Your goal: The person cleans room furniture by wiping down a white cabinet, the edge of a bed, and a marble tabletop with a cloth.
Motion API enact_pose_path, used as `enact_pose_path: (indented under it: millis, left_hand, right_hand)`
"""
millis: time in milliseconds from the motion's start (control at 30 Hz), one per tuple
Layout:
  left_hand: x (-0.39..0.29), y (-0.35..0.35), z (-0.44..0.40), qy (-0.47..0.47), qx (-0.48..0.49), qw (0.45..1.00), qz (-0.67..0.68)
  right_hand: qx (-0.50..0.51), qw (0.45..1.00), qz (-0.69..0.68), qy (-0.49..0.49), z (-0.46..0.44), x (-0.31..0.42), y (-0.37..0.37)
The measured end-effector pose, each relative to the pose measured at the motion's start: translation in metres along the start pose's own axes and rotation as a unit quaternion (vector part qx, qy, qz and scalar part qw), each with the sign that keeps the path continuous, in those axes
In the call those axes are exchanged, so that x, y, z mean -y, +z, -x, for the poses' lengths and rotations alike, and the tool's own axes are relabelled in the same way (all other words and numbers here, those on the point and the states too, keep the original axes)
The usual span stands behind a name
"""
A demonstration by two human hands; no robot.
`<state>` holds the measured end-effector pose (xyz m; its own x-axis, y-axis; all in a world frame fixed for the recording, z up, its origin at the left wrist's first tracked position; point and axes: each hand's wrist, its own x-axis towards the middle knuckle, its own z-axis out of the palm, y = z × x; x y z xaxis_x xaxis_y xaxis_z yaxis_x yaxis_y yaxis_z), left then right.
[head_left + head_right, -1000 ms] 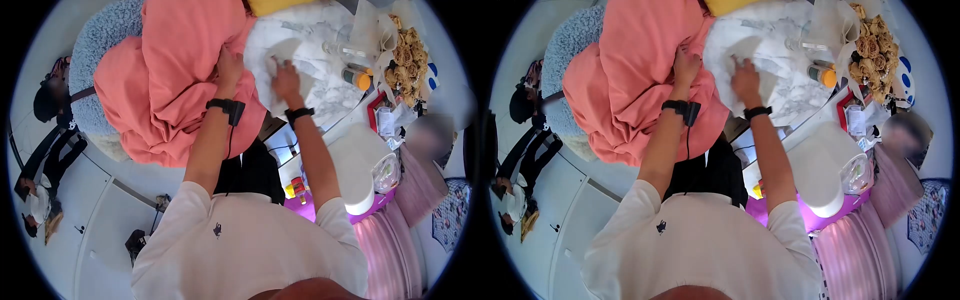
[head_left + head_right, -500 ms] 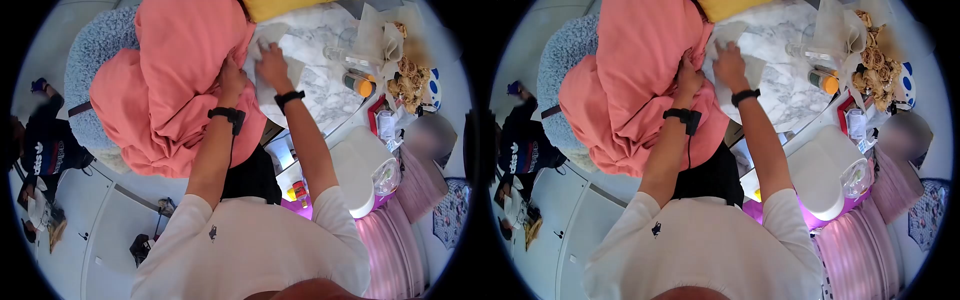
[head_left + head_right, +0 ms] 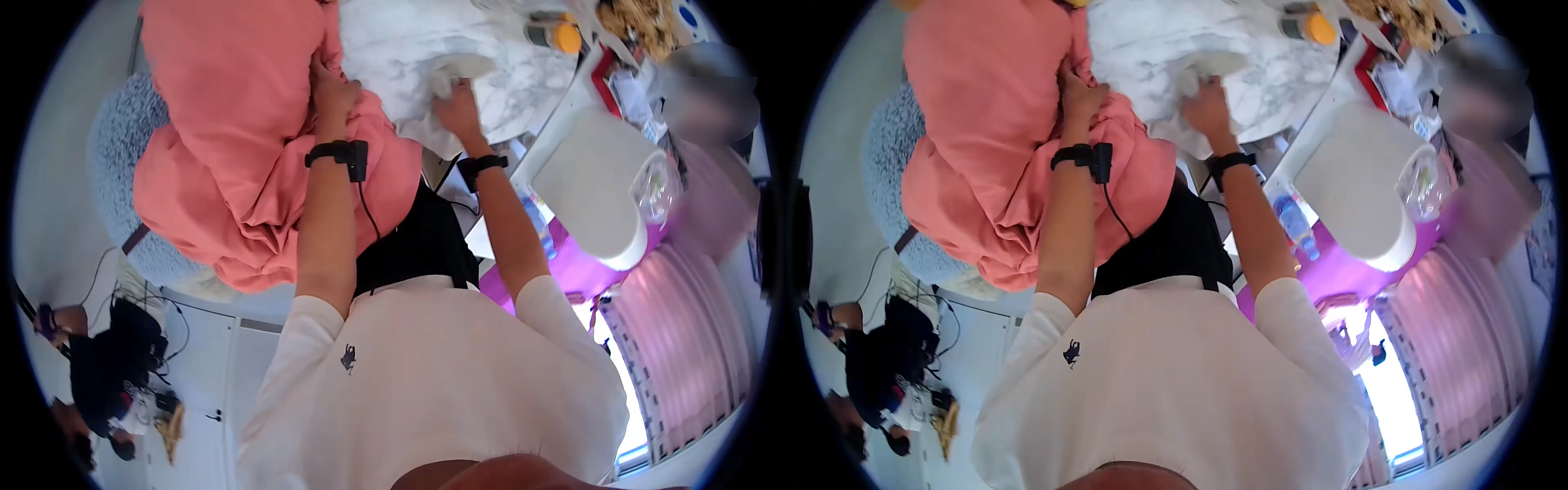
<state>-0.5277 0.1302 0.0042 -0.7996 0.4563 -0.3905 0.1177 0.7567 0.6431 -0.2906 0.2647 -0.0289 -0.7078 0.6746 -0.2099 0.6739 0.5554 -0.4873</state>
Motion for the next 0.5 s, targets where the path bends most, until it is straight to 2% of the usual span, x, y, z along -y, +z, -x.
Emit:
enact_pose_path:
  millis: [67,133,233,300,333,400,433,467,500]
  left_hand:
    - [0.001,-0.002,-0.002,-0.004,0.030,1.000,0.002]
    - [0.005,0.003,-0.001,0.027,0.008,0.999,-0.029]
    - [0.007,0.005,0.001,0.043,0.008,0.998,-0.047]
    - [0.009,0.008,0.001,0.044,0.014,0.996,-0.074]
    - [0.009,0.009,0.002,0.040,0.014,0.994,-0.101]
    - [-0.005,0.006,0.009,0.020,0.036,0.990,-0.132]
    - [-0.016,0.003,0.014,0.004,0.049,0.987,-0.155]
    - [-0.020,0.002,0.018,-0.014,0.060,0.982,-0.179]
    - [-0.017,0.005,0.021,0.008,0.073,0.974,-0.213]
  right_hand:
    - [-0.044,0.989,0.049,0.134,0.005,-0.044,-0.021]
    - [-0.083,0.968,0.076,0.224,0.003,-0.071,-0.048]
    - [-0.090,0.952,0.131,0.260,0.010,-0.100,-0.052]
    - [0.086,0.954,0.203,0.202,0.022,-0.052,-0.058]
    - [0.034,0.961,0.206,0.183,0.035,-0.038,-0.035]
    - [0.139,0.959,0.216,0.119,0.054,0.014,-0.022]
    - [0.098,0.979,0.100,0.147,0.064,0.034,-0.017]
    - [0.105,0.981,0.018,0.163,0.062,0.056,-0.036]
    - [0.051,0.990,0.023,0.133,0.061,0.049,-0.034]
